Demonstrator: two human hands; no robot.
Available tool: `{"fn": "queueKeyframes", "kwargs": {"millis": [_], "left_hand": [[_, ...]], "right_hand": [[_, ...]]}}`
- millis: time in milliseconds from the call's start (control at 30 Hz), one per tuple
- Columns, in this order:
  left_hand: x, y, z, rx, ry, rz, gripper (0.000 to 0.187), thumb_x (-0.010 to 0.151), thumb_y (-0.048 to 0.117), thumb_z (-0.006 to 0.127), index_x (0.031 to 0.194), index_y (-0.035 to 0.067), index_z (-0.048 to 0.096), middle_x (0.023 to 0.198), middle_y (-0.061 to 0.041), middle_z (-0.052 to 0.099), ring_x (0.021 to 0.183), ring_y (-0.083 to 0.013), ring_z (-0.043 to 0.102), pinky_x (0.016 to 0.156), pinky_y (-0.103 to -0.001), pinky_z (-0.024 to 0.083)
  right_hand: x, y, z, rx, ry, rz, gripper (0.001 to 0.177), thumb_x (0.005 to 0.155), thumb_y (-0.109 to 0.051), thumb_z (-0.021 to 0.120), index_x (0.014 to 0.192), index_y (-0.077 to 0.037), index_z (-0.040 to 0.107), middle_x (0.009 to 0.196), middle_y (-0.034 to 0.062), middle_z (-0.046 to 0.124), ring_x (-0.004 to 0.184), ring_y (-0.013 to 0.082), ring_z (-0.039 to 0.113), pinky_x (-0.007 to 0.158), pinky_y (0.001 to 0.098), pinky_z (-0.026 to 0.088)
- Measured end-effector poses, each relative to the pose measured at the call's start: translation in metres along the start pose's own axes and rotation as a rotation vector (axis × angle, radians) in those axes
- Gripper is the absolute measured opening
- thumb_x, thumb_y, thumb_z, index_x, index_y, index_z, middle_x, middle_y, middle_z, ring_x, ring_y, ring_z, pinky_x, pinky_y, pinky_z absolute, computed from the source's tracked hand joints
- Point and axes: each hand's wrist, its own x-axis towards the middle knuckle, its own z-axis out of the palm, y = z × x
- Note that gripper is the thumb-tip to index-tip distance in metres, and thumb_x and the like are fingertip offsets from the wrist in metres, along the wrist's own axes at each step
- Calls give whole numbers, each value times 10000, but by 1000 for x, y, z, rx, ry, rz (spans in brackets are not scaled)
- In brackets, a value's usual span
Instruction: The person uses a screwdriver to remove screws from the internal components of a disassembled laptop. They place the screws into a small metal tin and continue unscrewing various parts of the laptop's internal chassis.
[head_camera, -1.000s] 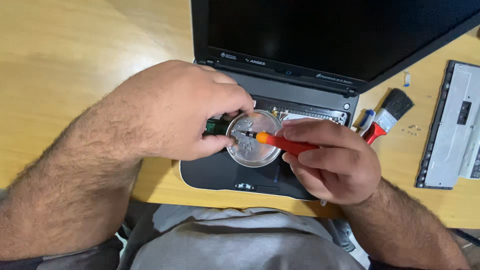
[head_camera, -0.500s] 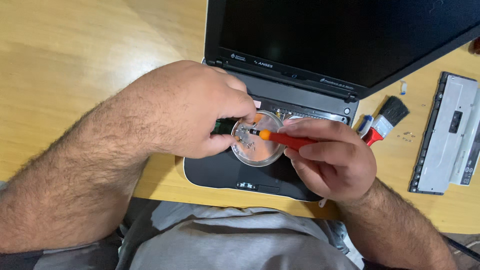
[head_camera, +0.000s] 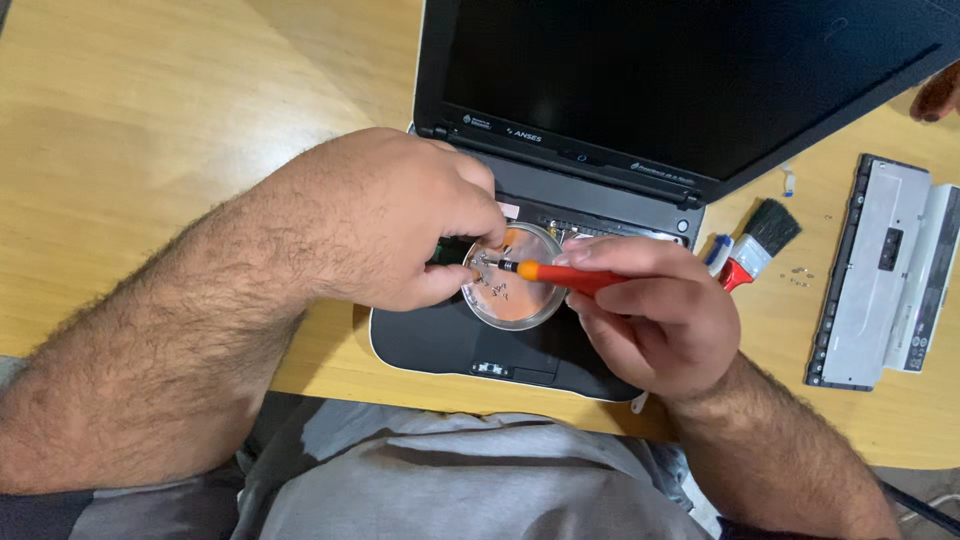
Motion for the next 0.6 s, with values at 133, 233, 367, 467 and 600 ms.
{"fn": "queueKeyframes", "kwargs": {"millis": [133,233,367,467,600], "left_hand": [[-1,1,-2,-2,23,26,240,795,399,678,993,284,752,872,55,663,761,-288,655,569,-510,503],[-2,1,-1,-10,20,10,201,822,414,684,969,294,751,856,73,656,728,-264,648,569,-486,502],[-2,-1,3,-35,66,39,197,809,379,676,965,298,766,862,82,664,745,-248,651,552,-477,499],[-3,-2,4,-37,87,53,170,811,382,669,926,298,763,840,75,646,733,-258,645,543,-486,492],[-3,-2,4,-91,107,116,273,815,331,672,1067,341,776,837,62,617,675,-249,628,518,-469,480]], "right_hand": [[3,-5,2,-33,13,35,281,915,67,730,1062,-68,533,1171,211,667,1080,360,773,1014,478,686],[4,-2,0,-27,-27,-12,282,909,82,727,1073,-40,533,1187,228,654,1087,373,766,995,469,693],[5,-6,2,-34,30,-6,217,907,91,705,1003,-25,548,1183,230,642,1088,382,759,1007,476,687],[5,-10,3,-37,70,-8,203,910,82,690,988,-21,533,1171,243,636,1064,396,762,990,487,695],[5,-11,1,4,125,-15,184,911,83,657,977,-14,516,1161,256,625,1018,432,774,957,504,714]]}}
